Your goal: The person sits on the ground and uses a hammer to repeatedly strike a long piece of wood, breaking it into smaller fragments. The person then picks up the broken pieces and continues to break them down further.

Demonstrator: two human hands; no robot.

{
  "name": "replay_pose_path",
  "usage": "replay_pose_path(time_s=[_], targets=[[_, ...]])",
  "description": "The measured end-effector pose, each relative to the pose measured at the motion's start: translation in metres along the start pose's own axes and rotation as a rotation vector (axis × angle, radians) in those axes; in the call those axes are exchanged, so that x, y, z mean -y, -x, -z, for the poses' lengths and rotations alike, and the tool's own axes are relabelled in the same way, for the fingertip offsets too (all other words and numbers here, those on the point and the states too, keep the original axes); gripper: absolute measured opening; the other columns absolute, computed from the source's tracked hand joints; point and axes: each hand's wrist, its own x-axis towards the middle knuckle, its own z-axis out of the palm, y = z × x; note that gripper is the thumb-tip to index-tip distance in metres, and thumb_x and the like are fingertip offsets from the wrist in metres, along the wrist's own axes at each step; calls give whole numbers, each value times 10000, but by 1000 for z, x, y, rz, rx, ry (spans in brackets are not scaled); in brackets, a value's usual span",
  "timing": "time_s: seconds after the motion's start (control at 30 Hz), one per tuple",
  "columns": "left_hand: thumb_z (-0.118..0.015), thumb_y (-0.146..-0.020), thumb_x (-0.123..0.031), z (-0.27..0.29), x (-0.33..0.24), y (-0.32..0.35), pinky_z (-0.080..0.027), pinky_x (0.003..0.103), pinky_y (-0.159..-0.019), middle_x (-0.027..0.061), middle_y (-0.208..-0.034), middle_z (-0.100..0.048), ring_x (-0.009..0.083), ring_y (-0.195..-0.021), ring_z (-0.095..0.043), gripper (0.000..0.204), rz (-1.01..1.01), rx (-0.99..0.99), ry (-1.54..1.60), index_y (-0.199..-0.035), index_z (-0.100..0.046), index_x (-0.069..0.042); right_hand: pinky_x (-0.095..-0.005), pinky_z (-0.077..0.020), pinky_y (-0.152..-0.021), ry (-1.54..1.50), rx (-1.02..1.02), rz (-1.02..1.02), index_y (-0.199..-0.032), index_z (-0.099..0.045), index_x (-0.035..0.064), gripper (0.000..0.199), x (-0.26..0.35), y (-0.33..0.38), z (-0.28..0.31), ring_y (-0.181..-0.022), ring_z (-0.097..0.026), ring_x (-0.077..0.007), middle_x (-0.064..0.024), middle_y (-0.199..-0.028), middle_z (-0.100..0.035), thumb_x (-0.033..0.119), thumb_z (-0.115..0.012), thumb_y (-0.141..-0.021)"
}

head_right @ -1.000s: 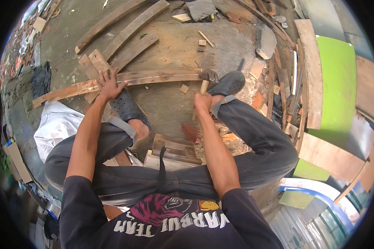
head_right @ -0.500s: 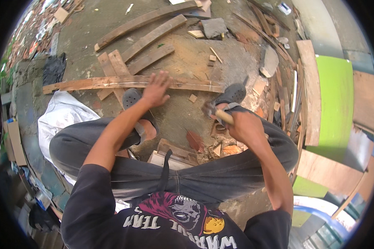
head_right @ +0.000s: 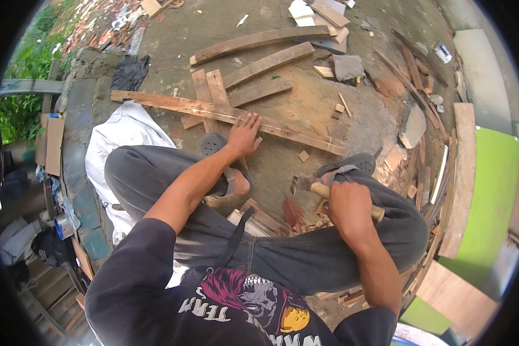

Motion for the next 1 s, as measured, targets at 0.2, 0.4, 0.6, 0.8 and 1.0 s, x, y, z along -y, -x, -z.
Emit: replay_pose_path(time_s=[0.2,0.4,0.6,0.8,1.0], targets=[[-580,-845,-643,25,64,8,-113,458,-1209,196,-1625,-73,363,-1501,-84,1084,528,75,230,-1548,-69,5,-379,-512,-615,-5,73,48,-802,-672,74,89,8,15,-6,-689,-696,-271,-115,-709,-685,102,-590,-821],[-573,-794,-720,6,84,19,-78,450,-1215,155,-1633,-81,313,-1510,-63,1167,515,24,101,-1551,-50,-2,-375,-494,-643,34,157,23,-825,-684,81,107,15,20,-19,-732,-704,-249,-99,-757,-699,90,-578,-828],[-595,-815,-668,5,104,28,-123,469,-1209,162,-1621,-134,298,-1509,-92,1103,393,-63,34,-1545,-112,2,-371,-484,-664,52,167,35,-836,-690,93,117,19,12,-22,-743,-706,-241,-91,-781,-706,92,-573,-839],[-619,-837,-583,2,112,32,-158,470,-1202,147,-1611,-193,291,-1500,-145,986,235,-130,9,-1544,-195,-43,-375,-480,-655,94,161,14,-840,-684,99,104,24,0,-17,-728,-701,-241,-73,-735,-697,104,-580,-843],[-636,-858,-504,-12,87,26,-172,440,-1203,159,-1612,-178,293,-1496,-159,925,201,-154,128,-1543,-206,-57,-377,-479,-670,107,173,20,-836,-670,96,91,27,-8,-10,-728,-697,-251,-79,-717,-689,108,-580,-846]])
